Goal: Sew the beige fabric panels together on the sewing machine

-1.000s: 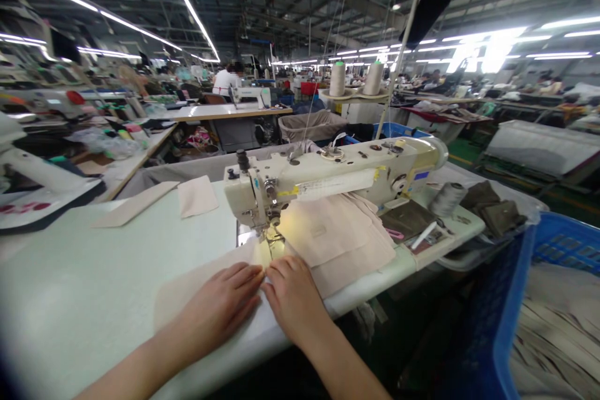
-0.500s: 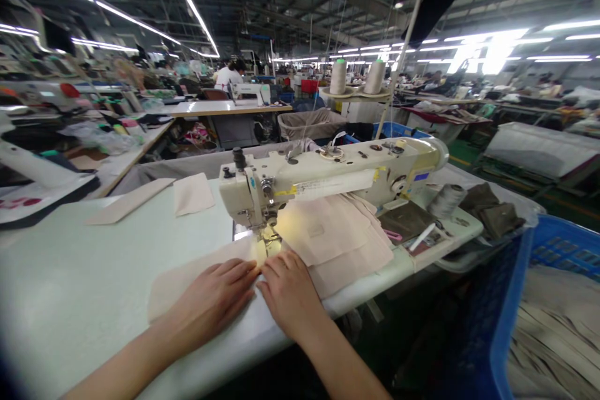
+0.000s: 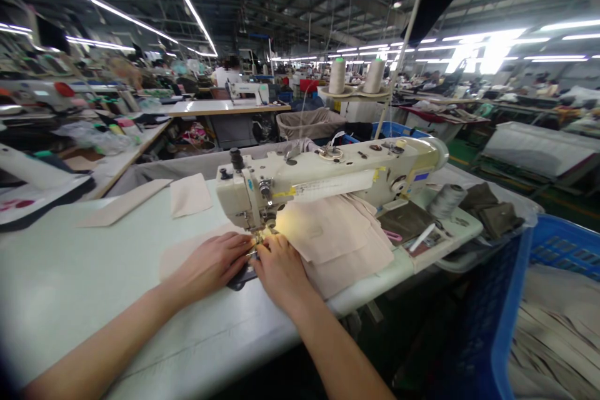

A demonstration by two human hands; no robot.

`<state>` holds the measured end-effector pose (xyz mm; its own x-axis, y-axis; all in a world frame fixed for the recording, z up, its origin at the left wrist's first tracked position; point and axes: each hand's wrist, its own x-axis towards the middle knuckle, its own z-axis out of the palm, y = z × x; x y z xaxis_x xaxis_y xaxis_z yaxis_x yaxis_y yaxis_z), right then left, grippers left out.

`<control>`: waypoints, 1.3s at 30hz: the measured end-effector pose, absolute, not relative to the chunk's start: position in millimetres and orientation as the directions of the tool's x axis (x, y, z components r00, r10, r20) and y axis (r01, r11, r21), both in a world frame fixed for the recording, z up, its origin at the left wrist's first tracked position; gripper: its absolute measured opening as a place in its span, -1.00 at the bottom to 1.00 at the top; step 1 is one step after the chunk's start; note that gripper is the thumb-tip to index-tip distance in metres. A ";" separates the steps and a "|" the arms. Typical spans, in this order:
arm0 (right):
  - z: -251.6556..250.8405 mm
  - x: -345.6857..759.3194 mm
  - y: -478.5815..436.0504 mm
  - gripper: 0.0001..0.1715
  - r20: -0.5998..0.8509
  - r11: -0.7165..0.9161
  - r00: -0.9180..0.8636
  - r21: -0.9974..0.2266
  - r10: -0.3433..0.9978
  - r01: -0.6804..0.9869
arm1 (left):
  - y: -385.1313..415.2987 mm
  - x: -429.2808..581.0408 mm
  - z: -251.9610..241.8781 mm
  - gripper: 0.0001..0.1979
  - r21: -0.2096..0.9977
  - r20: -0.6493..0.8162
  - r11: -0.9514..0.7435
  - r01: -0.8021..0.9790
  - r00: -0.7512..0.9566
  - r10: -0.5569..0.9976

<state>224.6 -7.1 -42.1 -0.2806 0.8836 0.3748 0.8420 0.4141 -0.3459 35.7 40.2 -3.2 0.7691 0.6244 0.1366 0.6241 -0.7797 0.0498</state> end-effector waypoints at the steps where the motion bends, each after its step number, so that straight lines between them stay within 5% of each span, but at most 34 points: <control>1: -42.5 224.9 -8.4 -0.76 0.378 0.415 -0.279 -0.350 0.883 0.839 | 42.4 35.5 -2.9 -0.71 0.046 0.137 -0.781 0.623 0.770 0.623; 18: -56.5 219.8 -44.2 -0.72 0.493 0.540 -0.304 -0.459 0.815 0.705 | 52.1 30.6 -9.1 -0.70 0.111 0.200 -0.781 0.614 0.756 0.623; 25: -63.4 229.0 -44.2 -0.77 0.603 0.527 -0.155 -0.510 0.782 0.680 | 50.4 7.4 -11.2 -0.36 0.227 0.204 -0.802 0.553 0.778 0.594; 31: -72.3 233.1 -42.5 -0.79 0.636 0.531 -0.127 -0.498 0.761 0.686 | 21.3 -4.6 -12.6 -0.34 0.229 0.136 -0.775 0.589 0.769 0.624; 35: -74.4 234.0 -42.3 -0.79 0.626 0.523 -0.118 -0.516 0.771 0.679 | 14.9 -0.4 -4.9 -0.55 0.168 0.106 -0.738 0.653 0.732 0.673; 39: -73.8 237.7 -46.6 -0.73 0.619 0.506 -0.083 -0.550 0.781 0.664 | 11.9 4.1 1.1 -0.68 -0.102 0.009 -0.388 0.916 0.390 0.921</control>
